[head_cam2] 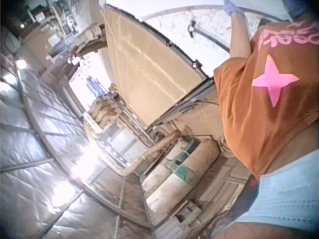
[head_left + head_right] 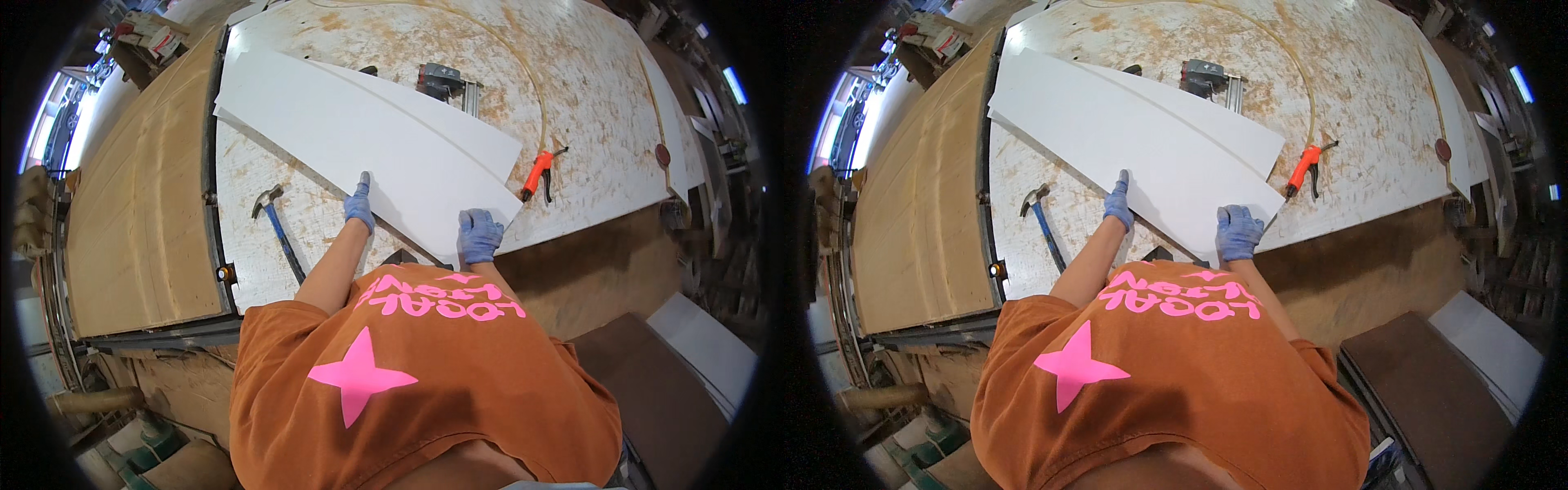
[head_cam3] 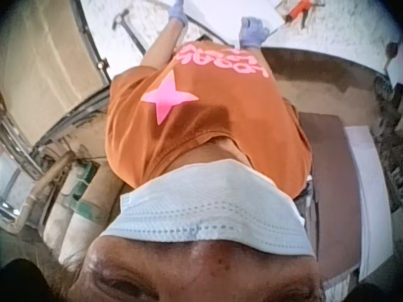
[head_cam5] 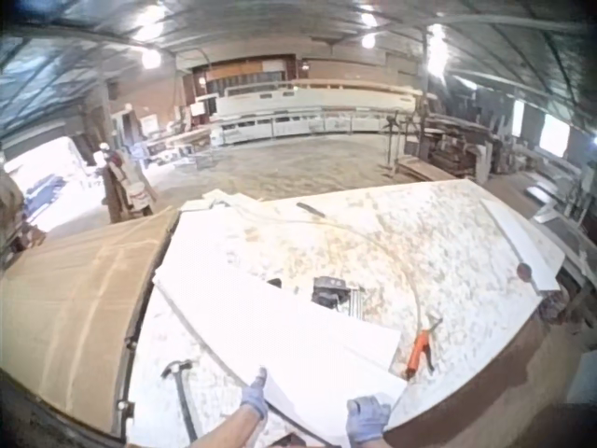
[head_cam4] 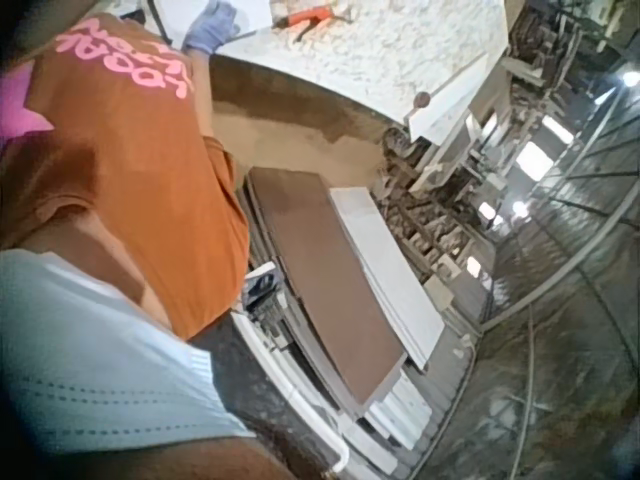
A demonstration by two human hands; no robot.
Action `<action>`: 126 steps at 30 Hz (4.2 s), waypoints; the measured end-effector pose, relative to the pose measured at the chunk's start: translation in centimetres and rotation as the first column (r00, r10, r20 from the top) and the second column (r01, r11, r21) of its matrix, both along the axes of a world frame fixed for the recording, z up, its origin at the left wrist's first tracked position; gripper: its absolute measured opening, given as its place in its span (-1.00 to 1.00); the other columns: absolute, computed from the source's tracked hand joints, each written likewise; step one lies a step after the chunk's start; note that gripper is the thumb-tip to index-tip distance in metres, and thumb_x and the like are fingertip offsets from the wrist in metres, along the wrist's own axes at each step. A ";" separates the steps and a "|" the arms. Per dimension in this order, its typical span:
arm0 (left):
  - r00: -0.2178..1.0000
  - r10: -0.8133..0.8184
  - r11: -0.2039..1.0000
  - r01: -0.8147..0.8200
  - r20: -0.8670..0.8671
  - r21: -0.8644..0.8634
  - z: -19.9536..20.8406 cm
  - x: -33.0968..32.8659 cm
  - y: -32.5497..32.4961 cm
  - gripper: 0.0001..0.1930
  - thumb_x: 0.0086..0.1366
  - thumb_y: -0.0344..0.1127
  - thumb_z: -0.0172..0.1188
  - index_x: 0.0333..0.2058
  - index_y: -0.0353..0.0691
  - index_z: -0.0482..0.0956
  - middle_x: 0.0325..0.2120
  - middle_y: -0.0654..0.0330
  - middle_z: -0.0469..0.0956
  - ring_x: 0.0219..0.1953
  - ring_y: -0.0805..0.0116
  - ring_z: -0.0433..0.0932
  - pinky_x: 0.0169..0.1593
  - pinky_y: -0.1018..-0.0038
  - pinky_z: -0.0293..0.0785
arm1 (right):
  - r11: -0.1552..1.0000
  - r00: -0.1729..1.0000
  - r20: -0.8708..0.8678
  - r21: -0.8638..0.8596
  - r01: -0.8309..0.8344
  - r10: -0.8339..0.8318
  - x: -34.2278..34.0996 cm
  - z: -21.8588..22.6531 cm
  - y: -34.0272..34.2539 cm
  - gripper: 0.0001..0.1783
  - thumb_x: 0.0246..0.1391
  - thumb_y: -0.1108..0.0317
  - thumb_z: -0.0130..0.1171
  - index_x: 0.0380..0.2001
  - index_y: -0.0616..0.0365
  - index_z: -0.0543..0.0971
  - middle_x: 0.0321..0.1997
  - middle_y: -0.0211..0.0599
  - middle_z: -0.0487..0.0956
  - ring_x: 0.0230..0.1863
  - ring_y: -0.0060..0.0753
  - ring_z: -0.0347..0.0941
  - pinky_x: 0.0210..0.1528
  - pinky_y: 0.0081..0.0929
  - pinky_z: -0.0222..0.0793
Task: The person handles white cabinet panels and hardware on a workbench in a workshop. They use a screwdriver to attach metal brackets, align panels, and stack components. A coworker is visible in the background moving materials.
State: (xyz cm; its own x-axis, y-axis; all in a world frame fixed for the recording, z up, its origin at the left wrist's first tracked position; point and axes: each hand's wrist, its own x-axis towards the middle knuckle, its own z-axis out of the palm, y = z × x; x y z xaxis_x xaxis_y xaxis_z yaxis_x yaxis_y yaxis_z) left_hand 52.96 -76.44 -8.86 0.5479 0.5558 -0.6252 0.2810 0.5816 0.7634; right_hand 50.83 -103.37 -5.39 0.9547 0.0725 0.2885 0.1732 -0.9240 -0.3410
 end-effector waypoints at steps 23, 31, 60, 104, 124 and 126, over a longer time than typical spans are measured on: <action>0.979 -0.012 0.985 0.047 -0.204 0.168 3.0 -0.5 -0.4 -0.03 -0.07 0.20 0.38 0.18 -0.34 0.24 0.05 -0.05 0.41 0.01 0.11 0.45 -0.01 0.24 0.45 | 0.873 0.851 0.200 -0.074 -0.481 0.486 0.9 1.1 -2.2 -0.86 -0.11 0.16 0.25 -0.48 -0.10 0.56 -0.52 -0.37 0.53 -0.39 -0.20 0.40 -0.18 -0.22 0.15; 0.993 -0.009 0.993 0.022 -0.115 0.117 4.1 -0.9 -0.5 -0.13 0.01 0.11 0.36 0.14 -0.41 0.28 0.03 -0.02 0.44 0.00 0.14 0.46 0.03 0.32 0.41 | 0.995 0.998 0.019 0.079 -0.065 0.063 -0.2 0.2 -0.9 -0.74 -0.06 0.00 0.18 -0.45 -0.09 0.62 -0.45 -0.32 0.59 -0.32 -0.15 0.45 -0.09 -0.20 0.18; 0.979 -0.056 0.997 0.067 -0.198 0.049 -2.1 0.5 0.8 0.05 -0.12 0.29 0.36 0.17 -0.42 0.24 0.11 -0.08 0.33 0.08 0.11 0.39 0.09 0.24 0.37 | 0.938 0.942 0.066 0.095 -0.334 0.328 -0.2 0.8 -1.7 -0.85 -0.08 0.13 0.16 -0.49 -0.09 0.60 -0.46 -0.31 0.56 -0.33 -0.12 0.42 -0.14 -0.11 0.09; 0.990 -0.089 0.996 0.090 -0.107 0.006 -1.7 0.1 1.2 -0.12 -0.06 0.13 0.42 0.13 -0.26 0.27 -0.01 0.07 0.44 -0.05 0.19 0.45 -0.02 0.21 0.45 | 0.941 0.939 0.083 0.040 -0.337 0.333 0.0 0.5 -1.4 -0.85 -0.09 0.11 0.18 -0.54 -0.12 0.57 -0.49 -0.35 0.55 -0.34 -0.16 0.41 -0.11 -0.15 0.11; 0.996 -0.065 0.994 0.070 -0.062 0.087 2.7 -0.6 -0.4 -0.18 0.02 0.09 0.36 0.13 -0.33 0.33 0.04 0.06 0.44 0.02 0.18 0.43 0.08 0.34 0.35 | 0.956 0.953 0.135 0.081 -0.282 0.270 0.3 0.6 -1.2 -0.81 -0.07 0.08 0.17 -0.55 -0.09 0.59 -0.47 -0.35 0.57 -0.38 -0.16 0.41 -0.10 -0.17 0.13; 0.998 -0.047 0.992 0.052 -0.048 0.111 1.2 -0.5 0.1 -0.18 0.02 0.10 0.36 0.13 -0.33 0.33 0.04 0.06 0.45 0.02 0.18 0.43 0.08 0.34 0.36 | 0.967 0.975 0.124 0.156 -0.202 0.184 0.1 0.5 -0.8 -0.81 -0.07 0.08 0.17 -0.56 -0.10 0.59 -0.47 -0.37 0.57 -0.37 -0.17 0.42 -0.11 -0.17 0.14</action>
